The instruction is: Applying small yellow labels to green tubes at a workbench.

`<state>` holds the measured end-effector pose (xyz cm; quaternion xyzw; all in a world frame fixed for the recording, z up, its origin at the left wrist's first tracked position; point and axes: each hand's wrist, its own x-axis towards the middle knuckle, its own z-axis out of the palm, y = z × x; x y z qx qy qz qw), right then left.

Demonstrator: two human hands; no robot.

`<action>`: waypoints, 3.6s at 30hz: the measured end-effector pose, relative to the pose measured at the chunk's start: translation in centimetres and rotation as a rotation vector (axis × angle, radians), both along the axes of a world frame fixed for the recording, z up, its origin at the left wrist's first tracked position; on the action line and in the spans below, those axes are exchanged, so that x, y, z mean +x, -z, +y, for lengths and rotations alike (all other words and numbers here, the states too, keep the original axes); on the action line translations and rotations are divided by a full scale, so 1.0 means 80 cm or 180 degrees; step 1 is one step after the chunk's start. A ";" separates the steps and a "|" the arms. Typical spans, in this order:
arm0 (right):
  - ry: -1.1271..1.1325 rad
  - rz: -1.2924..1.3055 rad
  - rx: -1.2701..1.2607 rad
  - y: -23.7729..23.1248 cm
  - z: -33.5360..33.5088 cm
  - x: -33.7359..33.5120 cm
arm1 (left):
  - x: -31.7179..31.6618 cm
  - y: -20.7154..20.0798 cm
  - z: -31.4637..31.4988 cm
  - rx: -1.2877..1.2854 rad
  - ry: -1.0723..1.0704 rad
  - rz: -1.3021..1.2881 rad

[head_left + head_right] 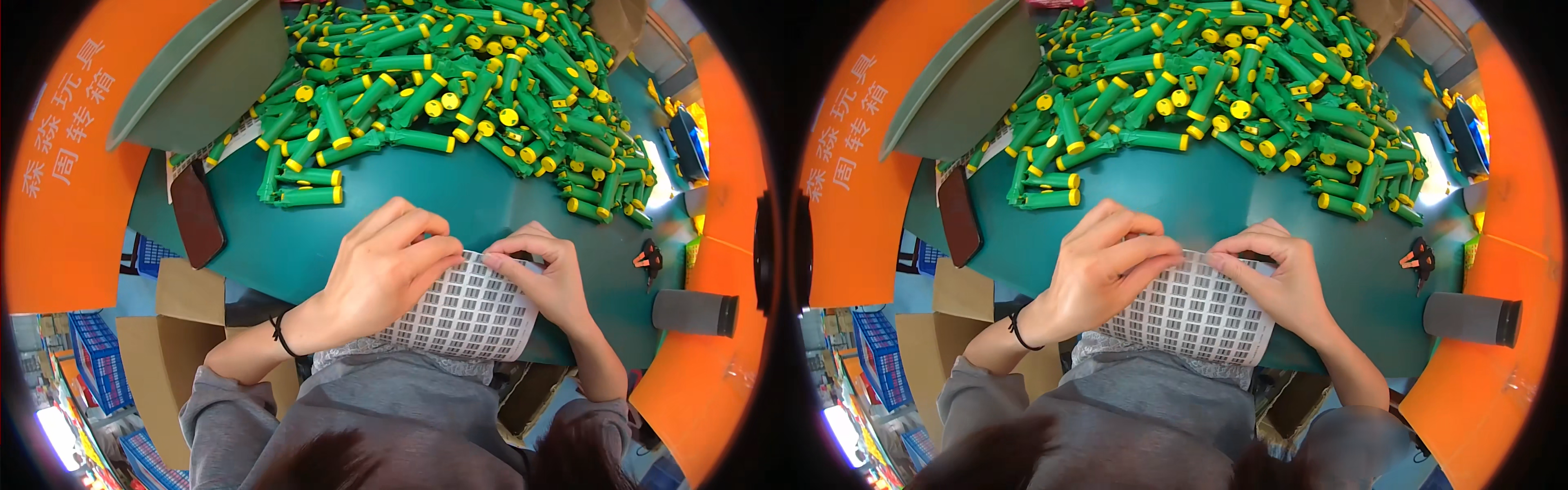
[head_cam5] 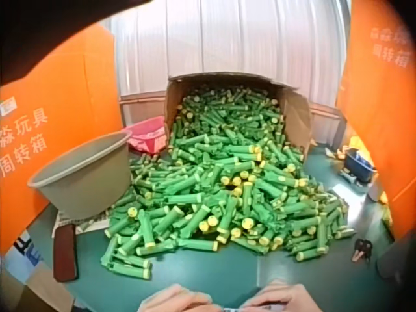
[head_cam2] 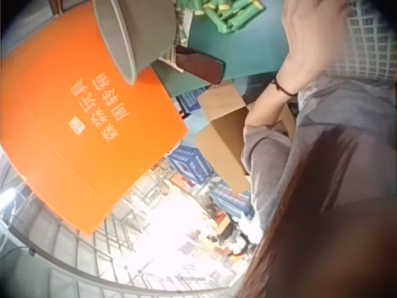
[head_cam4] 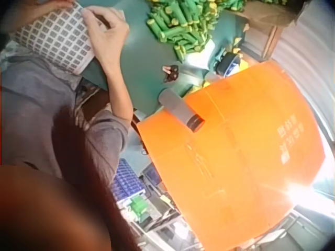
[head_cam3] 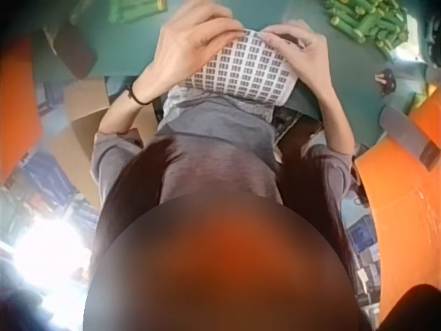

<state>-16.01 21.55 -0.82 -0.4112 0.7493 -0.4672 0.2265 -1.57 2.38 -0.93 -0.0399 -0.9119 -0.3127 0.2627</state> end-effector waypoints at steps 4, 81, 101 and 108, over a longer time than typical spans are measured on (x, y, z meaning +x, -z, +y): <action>0.0089 -0.0214 0.0036 0.010 -0.003 -0.004 | -0.010 0.010 0.003 -0.0258 0.0021 0.0235; 0.0245 0.2004 -0.0119 0.043 -0.025 -0.063 | -0.025 0.034 0.004 0.3588 -0.0042 0.0252; -0.0061 -0.1668 -0.1237 0.029 0.005 0.028 | 0.000 -0.011 -0.009 0.2167 0.0139 -0.0304; -0.0235 -0.1781 -0.1509 0.034 0.009 0.023 | -0.017 -0.010 0.003 0.2594 0.0558 -0.0775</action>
